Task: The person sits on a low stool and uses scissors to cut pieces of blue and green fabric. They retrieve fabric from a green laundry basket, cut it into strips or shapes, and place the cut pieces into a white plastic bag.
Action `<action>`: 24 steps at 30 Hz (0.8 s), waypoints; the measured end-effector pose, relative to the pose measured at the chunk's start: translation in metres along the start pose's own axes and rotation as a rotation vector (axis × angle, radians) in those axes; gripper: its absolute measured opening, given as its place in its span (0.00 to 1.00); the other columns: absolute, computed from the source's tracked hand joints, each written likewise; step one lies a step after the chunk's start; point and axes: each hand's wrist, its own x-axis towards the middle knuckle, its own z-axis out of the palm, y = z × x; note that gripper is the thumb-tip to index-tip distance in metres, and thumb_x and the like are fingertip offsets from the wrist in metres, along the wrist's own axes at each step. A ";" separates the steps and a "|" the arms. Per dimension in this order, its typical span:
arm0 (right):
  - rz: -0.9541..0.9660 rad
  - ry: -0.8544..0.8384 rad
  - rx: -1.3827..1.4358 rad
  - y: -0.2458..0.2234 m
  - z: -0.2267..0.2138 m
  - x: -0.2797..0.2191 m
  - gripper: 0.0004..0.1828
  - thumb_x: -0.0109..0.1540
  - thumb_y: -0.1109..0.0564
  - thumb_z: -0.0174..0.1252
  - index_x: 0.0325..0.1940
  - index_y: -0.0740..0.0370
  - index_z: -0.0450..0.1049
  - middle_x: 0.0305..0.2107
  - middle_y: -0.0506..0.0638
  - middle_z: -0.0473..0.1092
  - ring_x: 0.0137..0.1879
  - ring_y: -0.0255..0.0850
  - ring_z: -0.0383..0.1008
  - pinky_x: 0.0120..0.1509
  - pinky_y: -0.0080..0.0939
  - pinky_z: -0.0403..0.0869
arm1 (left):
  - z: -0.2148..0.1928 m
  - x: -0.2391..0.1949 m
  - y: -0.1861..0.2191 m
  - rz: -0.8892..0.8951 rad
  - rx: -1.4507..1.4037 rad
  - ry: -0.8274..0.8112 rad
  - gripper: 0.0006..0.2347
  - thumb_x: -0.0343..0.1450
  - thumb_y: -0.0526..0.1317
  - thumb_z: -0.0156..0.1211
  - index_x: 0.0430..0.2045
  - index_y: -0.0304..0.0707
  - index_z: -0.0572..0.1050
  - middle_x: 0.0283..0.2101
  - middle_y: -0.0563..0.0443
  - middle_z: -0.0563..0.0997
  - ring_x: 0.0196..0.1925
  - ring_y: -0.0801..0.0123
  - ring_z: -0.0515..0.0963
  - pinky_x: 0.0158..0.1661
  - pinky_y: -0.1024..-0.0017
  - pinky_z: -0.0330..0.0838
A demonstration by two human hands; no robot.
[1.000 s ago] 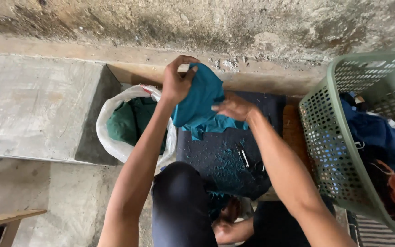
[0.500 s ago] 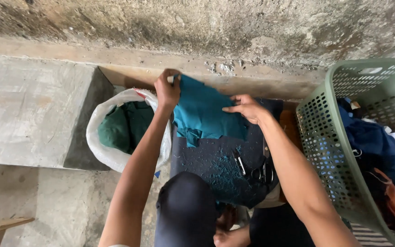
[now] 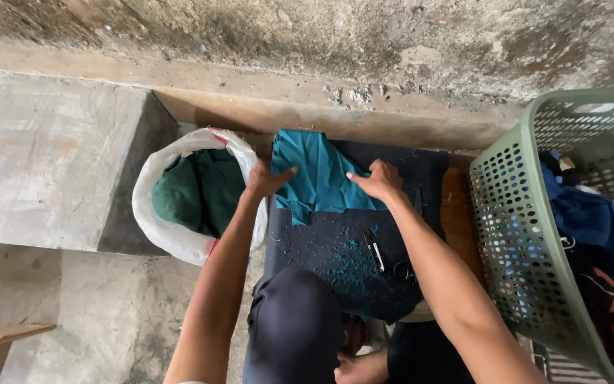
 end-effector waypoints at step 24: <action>0.065 -0.146 0.293 0.005 0.000 -0.022 0.36 0.53 0.46 0.70 0.60 0.70 0.75 0.62 0.64 0.70 0.71 0.56 0.66 0.68 0.57 0.71 | 0.025 -0.011 -0.024 -0.183 -0.029 0.043 0.35 0.56 0.55 0.78 0.54 0.34 0.75 0.55 0.34 0.80 0.62 0.44 0.78 0.61 0.53 0.74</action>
